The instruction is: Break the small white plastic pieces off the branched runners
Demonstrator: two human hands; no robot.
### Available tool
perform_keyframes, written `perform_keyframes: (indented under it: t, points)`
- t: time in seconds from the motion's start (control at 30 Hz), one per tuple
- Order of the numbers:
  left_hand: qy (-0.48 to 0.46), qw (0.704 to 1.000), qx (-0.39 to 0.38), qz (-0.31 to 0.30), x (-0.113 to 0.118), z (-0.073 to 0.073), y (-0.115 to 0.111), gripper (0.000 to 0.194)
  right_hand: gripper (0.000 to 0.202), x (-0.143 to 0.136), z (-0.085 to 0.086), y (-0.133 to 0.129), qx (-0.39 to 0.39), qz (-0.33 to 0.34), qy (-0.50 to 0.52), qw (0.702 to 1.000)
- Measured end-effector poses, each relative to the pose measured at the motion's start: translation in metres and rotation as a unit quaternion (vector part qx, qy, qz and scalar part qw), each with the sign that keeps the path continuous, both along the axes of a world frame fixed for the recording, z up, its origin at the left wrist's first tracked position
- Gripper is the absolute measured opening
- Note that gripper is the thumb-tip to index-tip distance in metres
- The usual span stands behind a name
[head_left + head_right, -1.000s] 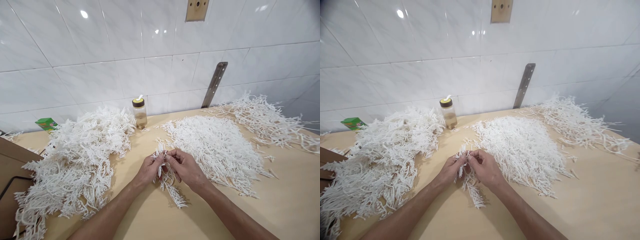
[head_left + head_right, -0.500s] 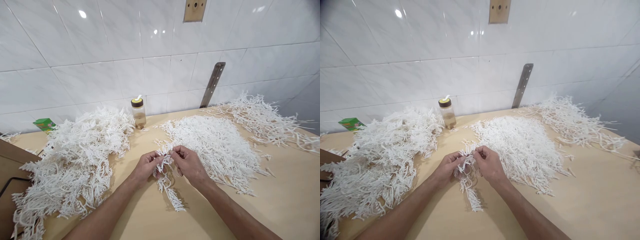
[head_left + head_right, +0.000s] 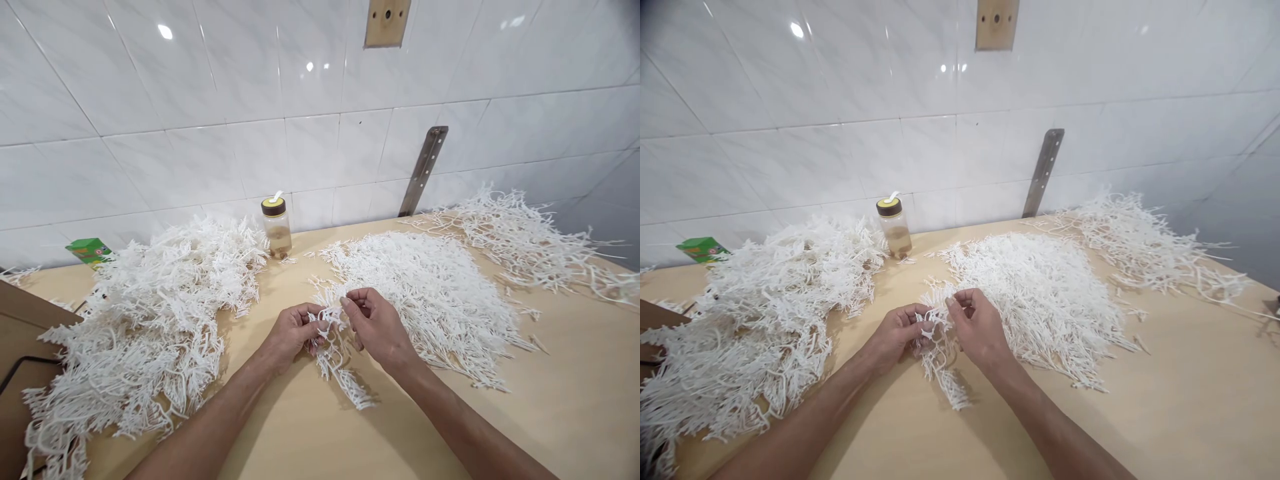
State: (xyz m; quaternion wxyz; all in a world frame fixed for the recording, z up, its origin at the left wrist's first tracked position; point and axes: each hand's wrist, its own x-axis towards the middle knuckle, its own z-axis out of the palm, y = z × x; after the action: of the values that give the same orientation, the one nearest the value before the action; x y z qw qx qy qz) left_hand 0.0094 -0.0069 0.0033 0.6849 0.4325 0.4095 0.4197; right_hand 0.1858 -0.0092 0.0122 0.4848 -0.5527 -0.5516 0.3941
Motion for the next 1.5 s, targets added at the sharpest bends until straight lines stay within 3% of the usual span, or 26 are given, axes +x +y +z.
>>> perform_keyframes:
  t: [0.1, 0.23, 0.3, 0.57, 0.77, 0.9, 1.1, 1.3, 1.5]
  points:
    - [0.004, 0.999, -0.007, 0.047, 0.001, 0.003, 0.000, 0.046, 0.025, -0.002, 0.003, -0.006, 0.126, -0.003, -0.115, 0.985]
    - [-0.007, 0.998, -0.018, 0.067, 0.001, 0.004, 0.000, 0.050, 0.013, -0.006, 0.001, -0.013, 0.235, 0.122, -0.199, 0.944]
    - [-0.023, 0.997, -0.025, 0.069, 0.001, 0.003, 0.000, 0.050, 0.014, -0.007, -0.001, -0.013, 0.248, 0.142, -0.237, 0.929]
    - [-0.040, 0.998, -0.019, 0.049, 0.005, 0.005, -0.002, 0.046, 0.012, -0.007, -0.006, -0.011, 0.224, 0.147, -0.297, 0.917]
    - [-0.063, 0.997, -0.019, 0.030, 0.001, 0.003, 0.000, 0.034, 0.013, -0.007, -0.004, -0.009, 0.184, 0.099, -0.202, 0.957]
    - [-0.077, 0.996, -0.022, 0.032, -0.001, 0.002, 0.001, 0.027, 0.014, -0.007, -0.005, -0.008, 0.098, 0.054, -0.153, 0.982]
    - [-0.079, 0.996, -0.022, 0.034, -0.001, 0.004, 0.002, 0.030, 0.016, -0.008, -0.006, -0.009, 0.011, 0.036, -0.097, 0.995]
    - [-0.068, 0.996, -0.022, 0.049, -0.001, 0.000, 0.002, 0.035, 0.014, -0.011, -0.003, -0.014, 0.025, 0.035, -0.058, 0.997]
    - [-0.070, 0.995, -0.032, 0.071, 0.000, 0.001, 0.002, 0.029, 0.008, -0.018, -0.008, -0.018, 0.144, 0.066, -0.036, 0.987]
